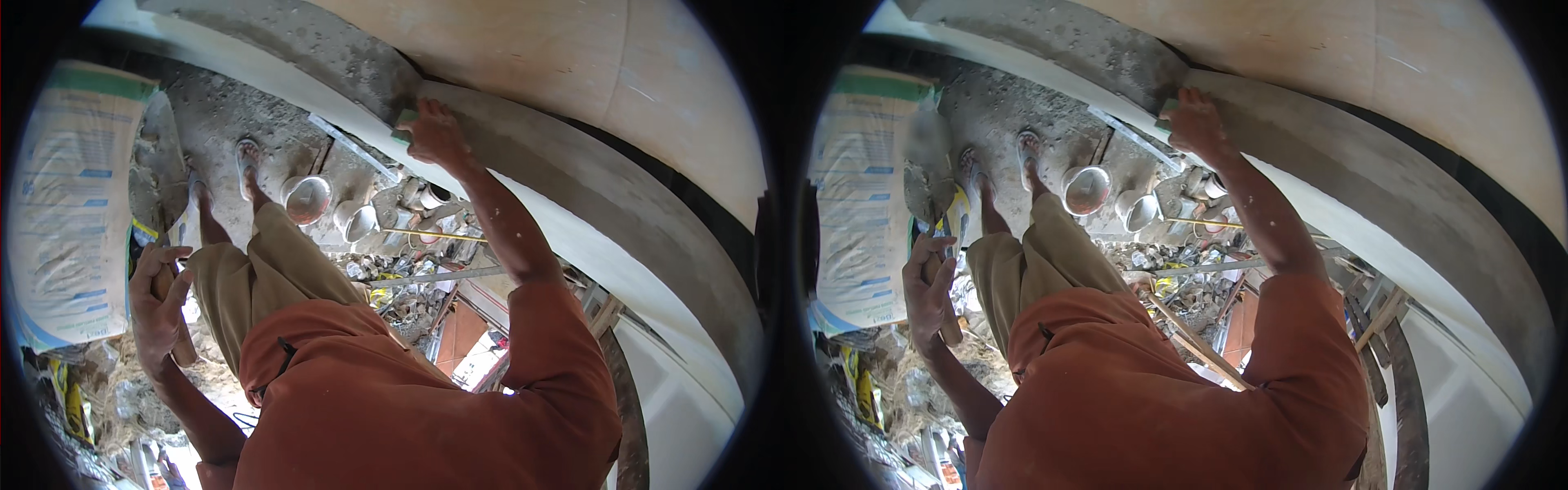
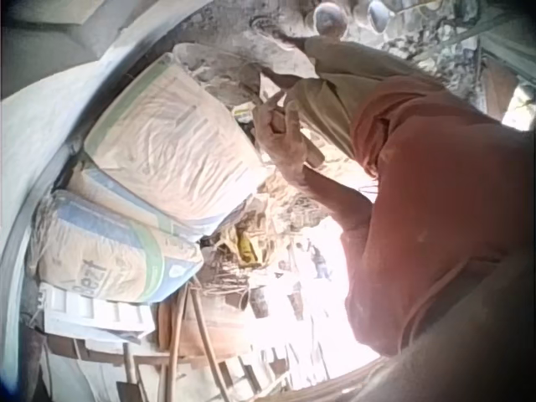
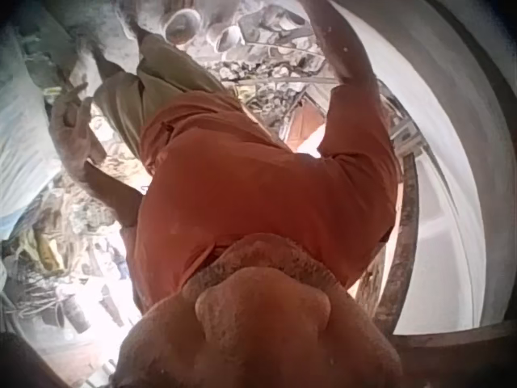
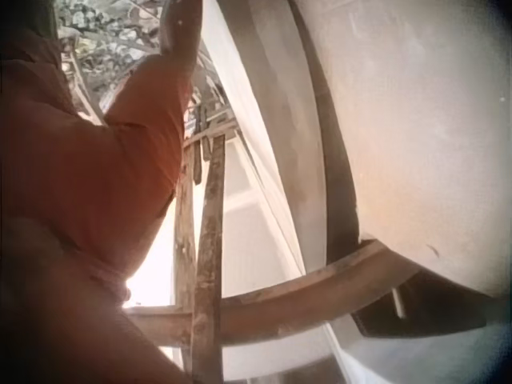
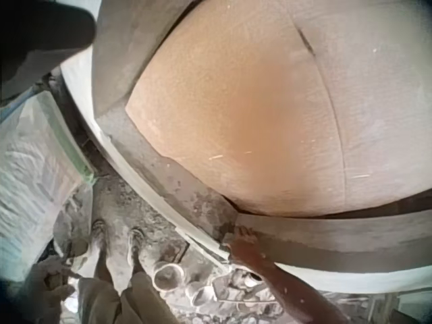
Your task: The person smooths the plastered wall surfaces and edges by rubbing them with a foam sponge block while holding a trowel.
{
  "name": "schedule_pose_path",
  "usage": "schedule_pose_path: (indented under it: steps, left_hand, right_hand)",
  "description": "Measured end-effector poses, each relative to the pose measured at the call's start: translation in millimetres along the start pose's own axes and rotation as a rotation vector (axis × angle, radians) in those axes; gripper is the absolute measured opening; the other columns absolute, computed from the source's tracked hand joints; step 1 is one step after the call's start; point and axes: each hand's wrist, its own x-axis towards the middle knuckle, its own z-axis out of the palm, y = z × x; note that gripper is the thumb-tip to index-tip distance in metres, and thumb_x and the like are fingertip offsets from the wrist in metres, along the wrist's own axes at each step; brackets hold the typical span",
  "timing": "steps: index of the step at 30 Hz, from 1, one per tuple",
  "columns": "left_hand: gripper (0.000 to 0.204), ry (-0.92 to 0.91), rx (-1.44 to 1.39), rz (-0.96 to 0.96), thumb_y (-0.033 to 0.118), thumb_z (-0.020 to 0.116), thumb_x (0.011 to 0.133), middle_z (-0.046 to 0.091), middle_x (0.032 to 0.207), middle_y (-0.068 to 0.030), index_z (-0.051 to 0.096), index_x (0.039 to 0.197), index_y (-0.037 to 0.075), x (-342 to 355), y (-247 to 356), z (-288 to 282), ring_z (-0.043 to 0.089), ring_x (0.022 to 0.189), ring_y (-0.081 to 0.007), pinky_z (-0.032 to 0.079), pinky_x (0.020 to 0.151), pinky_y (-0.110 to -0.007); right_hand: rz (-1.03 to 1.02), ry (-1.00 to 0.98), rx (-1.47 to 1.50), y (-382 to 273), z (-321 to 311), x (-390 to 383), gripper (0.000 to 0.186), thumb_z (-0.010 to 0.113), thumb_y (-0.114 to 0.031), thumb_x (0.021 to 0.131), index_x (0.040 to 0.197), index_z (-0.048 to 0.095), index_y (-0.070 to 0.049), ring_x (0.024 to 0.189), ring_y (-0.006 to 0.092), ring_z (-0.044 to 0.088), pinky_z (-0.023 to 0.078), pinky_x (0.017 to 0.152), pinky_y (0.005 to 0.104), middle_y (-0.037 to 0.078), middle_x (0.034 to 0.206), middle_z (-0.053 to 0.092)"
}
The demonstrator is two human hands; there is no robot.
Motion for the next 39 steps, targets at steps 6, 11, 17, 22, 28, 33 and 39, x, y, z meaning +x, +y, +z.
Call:
schedule_pose_path:
  steps: [6, 11, 17, 22, 28, 33, 39]
  left_hand:
    - [0.024, -0.093, 0.029, 0.08, -0.002, 0.068, 0.088, 0.047, 0.092, -0.0005, 0.068, 0.112, 0.0, 20.9, -2.1, 8.8, 0.044, 0.079, -0.0107, 0.038, 0.074, -0.026]
    - [0.023, -0.138, 0.07, 0.097, 0.0, 0.07, 0.089, 0.053, 0.094, -0.0021, 0.069, 0.112, 0.003, 34.5, 22.5, 29.4, 0.049, 0.082, -0.0116, 0.042, 0.079, -0.027]
    - [0.021, -0.219, 0.133, 0.277, 0.001, 0.069, 0.089, 0.059, 0.101, -0.0058, 0.067, 0.109, 0.002, 46.7, 35.2, 36.2, 0.058, 0.089, -0.0151, 0.045, 0.087, -0.03]
    - [0.021, -0.211, 0.141, 0.303, 0.002, 0.071, 0.088, 0.056, 0.098, -0.0054, 0.068, 0.109, 0.002, 45.7, 55.4, 37.1, 0.054, 0.088, -0.0156, 0.043, 0.084, -0.029]
    - [0.021, -0.131, 0.175, 0.171, 0.004, 0.073, 0.088, 0.056, 0.096, -0.0061, 0.069, 0.109, 0.002, 17.7, 40.8, 9.1, 0.055, 0.087, -0.0178, 0.042, 0.088, -0.03]
    - [0.023, -0.056, 0.139, 0.03, -0.001, 0.071, 0.086, 0.049, 0.085, -0.0025, 0.071, 0.109, 0.002, 4.0, 38.0, 4.1, 0.049, 0.08, -0.0144, 0.041, 0.08, -0.029]
    - [0.025, -0.091, 0.067, 0.042, -0.004, 0.066, 0.087, 0.047, 0.09, -0.0009, 0.068, 0.111, 0.0, 7.0, 43.2, 0.9, 0.047, 0.081, -0.0106, 0.042, 0.077, -0.026]
  right_hand:
    - [0.068, -0.034, -0.02, 39.4, -78.0, -89.2, 0.05, 0.073, -0.014, 0.073, 0.122, 0.077, -0.026, 0.127, 0.0387, 0.052, 0.043, 0.11, 0.0491, 0.02, 0.121, 0.056]
    - [0.328, -0.146, -0.051, 83.0, -222.9, -245.0, 0.061, 0.08, -0.005, 0.067, 0.124, 0.074, -0.024, 0.124, 0.0375, 0.054, 0.044, 0.11, 0.0476, 0.017, 0.123, 0.054]
    - [0.567, -0.051, -0.177, 128.1, -352.9, -434.8, 0.068, 0.063, 0.003, 0.068, 0.133, 0.067, -0.017, 0.132, 0.0322, 0.049, 0.04, 0.115, 0.0409, 0.014, 0.136, 0.046]
    - [0.258, 0.276, 0.203, 105.8, -277.9, -350.1, 0.066, 0.072, -0.004, 0.068, 0.132, 0.07, -0.02, 0.121, 0.0333, 0.052, 0.041, 0.108, 0.0418, 0.015, 0.128, 0.049]
    - [-0.016, 0.186, 0.075, 19.0, -105.0, -93.9, 0.044, 0.075, -0.016, 0.075, 0.118, 0.078, -0.028, 0.118, 0.031, 0.054, 0.046, 0.101, 0.0468, 0.012, 0.114, 0.058]
    - [-0.042, 0.106, 0.057, 2.9, -5.3, -6.0, 0.045, 0.075, -0.016, 0.072, 0.114, 0.08, -0.031, 0.121, 0.0326, 0.054, 0.046, 0.104, 0.0443, 0.014, 0.119, 0.058]
    - [0.04, 0.186, -0.03, 17.5, 18.5, -23.1, 0.041, 0.075, -0.02, 0.071, 0.111, 0.081, -0.028, 0.125, 0.0343, 0.054, 0.045, 0.106, 0.0452, 0.016, 0.128, 0.06]
